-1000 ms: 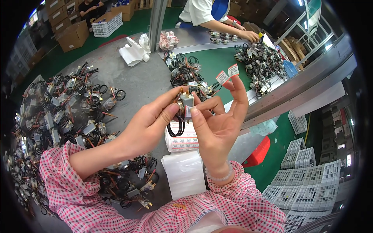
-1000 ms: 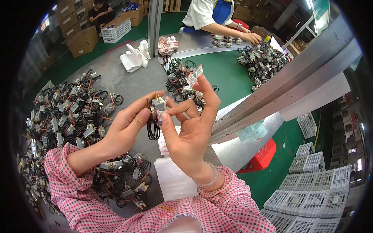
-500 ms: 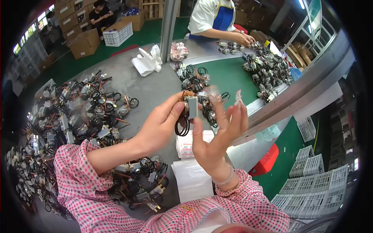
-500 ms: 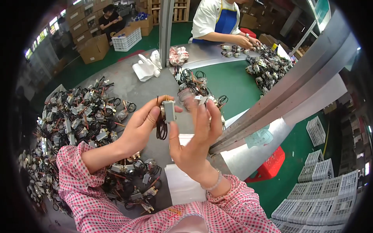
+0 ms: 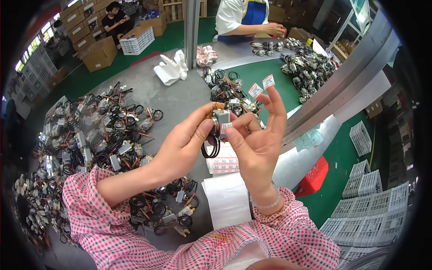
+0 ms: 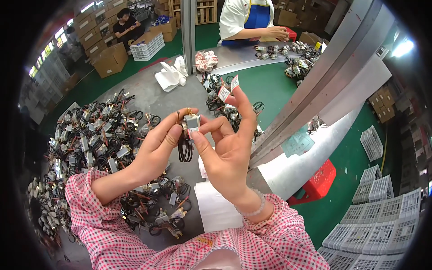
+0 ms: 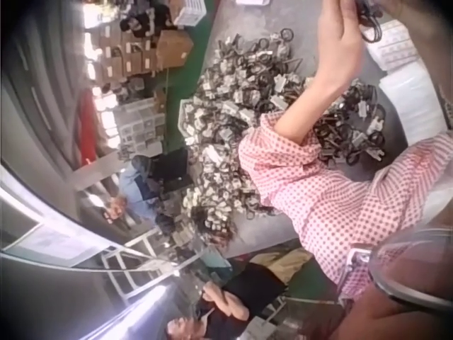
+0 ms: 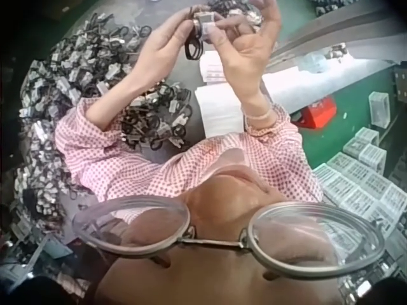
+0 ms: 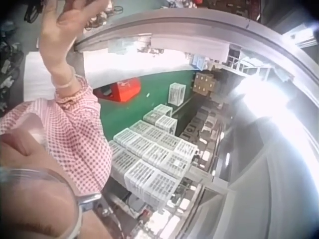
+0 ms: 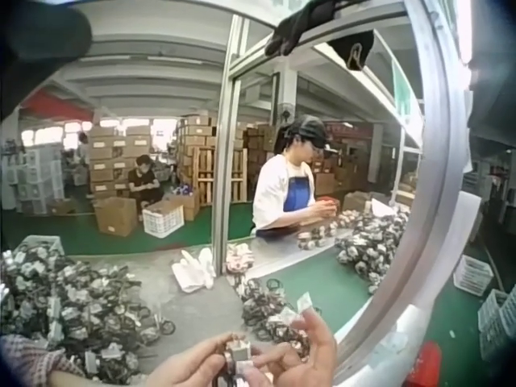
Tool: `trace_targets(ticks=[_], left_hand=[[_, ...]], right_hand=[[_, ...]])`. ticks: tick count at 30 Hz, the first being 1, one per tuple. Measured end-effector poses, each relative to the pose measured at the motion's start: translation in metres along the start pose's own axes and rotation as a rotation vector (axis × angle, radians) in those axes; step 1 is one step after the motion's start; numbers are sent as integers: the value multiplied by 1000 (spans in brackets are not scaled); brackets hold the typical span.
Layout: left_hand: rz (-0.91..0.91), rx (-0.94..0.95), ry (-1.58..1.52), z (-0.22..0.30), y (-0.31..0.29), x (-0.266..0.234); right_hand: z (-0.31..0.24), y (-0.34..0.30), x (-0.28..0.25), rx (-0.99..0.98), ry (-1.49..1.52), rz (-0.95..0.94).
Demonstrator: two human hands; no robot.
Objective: Applying labels to small electronic components and placing them into individual bubble-wrap bags.
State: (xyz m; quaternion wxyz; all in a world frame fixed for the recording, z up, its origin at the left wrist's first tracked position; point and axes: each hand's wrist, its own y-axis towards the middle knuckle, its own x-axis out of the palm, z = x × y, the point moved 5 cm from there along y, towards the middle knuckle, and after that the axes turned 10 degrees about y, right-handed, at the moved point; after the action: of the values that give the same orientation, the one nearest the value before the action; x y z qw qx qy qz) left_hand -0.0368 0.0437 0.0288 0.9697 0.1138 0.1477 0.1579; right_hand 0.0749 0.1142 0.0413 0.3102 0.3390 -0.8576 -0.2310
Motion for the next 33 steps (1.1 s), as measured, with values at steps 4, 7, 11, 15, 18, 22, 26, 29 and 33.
trace_targets(ticks=[4, 7, 11, 15, 18, 22, 26, 29, 33], left_hand=[[-10, -7, -15, 0, 0, 0], [-5, -11, 5, -1, 0, 0], [27, -15, -10, -3, 1, 0], [19, -19, -34, -6, 2, 1], [24, -32, -41, -4, 3, 1], [22, -45, -51, -6, 4, 1], [29, -44, -50, -5, 4, 2], [31, -47, -57, -6, 5, 2], [25, -55, -76, -6, 5, 3]], right_hand=[[-3, 0, 1, 57, 15, 50], [-3, 1, 1, 43, 0, 61], [4, 1, -2, 18, -21, 74], [5, 1, -2, 44, -22, 93], [6, 2, -3, 9, -26, 86], [6, 3, -2, 33, -10, 102], [5, 3, -2, 15, -19, 95], [6, 4, -3, 7, -28, 93], [6, 4, -3, -2, -34, 92]])
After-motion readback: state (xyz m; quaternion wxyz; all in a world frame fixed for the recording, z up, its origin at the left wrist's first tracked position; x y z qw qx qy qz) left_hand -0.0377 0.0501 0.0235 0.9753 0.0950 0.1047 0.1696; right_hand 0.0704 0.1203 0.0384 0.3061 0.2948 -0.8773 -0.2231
